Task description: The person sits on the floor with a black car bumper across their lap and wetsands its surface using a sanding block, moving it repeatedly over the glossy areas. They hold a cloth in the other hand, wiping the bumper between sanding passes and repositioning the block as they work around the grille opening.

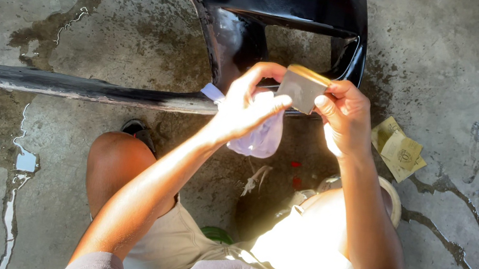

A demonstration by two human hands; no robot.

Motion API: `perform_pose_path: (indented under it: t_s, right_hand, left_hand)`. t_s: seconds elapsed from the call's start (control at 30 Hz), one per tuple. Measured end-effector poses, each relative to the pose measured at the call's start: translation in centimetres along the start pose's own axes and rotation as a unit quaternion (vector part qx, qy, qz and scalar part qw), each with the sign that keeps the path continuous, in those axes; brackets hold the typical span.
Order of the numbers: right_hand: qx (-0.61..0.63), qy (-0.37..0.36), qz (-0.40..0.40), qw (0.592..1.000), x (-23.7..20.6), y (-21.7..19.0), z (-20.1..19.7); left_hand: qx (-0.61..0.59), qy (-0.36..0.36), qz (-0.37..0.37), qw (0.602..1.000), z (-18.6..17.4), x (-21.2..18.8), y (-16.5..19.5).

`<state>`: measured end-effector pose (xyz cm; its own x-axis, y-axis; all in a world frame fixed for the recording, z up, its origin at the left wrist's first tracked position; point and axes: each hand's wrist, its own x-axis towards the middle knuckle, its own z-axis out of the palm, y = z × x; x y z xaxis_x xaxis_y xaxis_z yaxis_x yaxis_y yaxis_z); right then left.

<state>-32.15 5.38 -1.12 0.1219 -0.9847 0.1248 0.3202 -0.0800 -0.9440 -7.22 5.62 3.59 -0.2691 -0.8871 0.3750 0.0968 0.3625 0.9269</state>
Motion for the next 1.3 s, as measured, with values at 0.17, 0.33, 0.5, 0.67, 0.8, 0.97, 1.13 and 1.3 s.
perform_pose_path:
  t_s: [0.17,0.33,0.5,0.67,0.8,0.97,1.13,1.3]
  right_hand:
    - [-0.001,0.009,-0.033,0.999,-0.2,0.4,0.5]
    - [-0.081,0.052,-0.072,0.993,-0.3,0.4,2.4]
    - [-0.165,0.069,-0.105,0.978,-0.9,0.1,3.6]
    - [-0.145,0.019,-0.079,0.986,-0.9,-0.8,1.7]
    - [0.007,-0.042,-0.009,0.999,-0.5,-0.9,0.6]
    - [-0.038,0.001,-0.049,0.998,-0.9,-1.4,2.3]
    - [-0.214,-0.001,-0.144,0.966,-1.6,-3.0,4.0]
    - [-0.209,-0.002,-0.132,0.969,-0.9,-2.8,2.9]
  left_hand:
    - [-0.080,0.036,-0.085,0.993,-0.1,-0.1,-0.4]
    - [-0.085,0.028,-0.038,0.995,0.1,-0.2,-0.4]
    - [-0.045,0.056,-0.014,0.997,0.8,-0.7,-0.7]
    - [-0.032,0.048,-0.010,0.998,-0.4,-0.3,-0.7]
    - [-0.083,-0.024,-0.067,0.994,-1.2,0.0,-0.1]
    - [-0.159,0.013,-0.097,0.982,-0.6,0.1,-0.1]
    - [-0.112,0.048,-0.052,0.991,-0.1,0.1,-0.8]
    - [-0.090,0.003,-0.077,0.993,-0.7,0.0,-1.0]
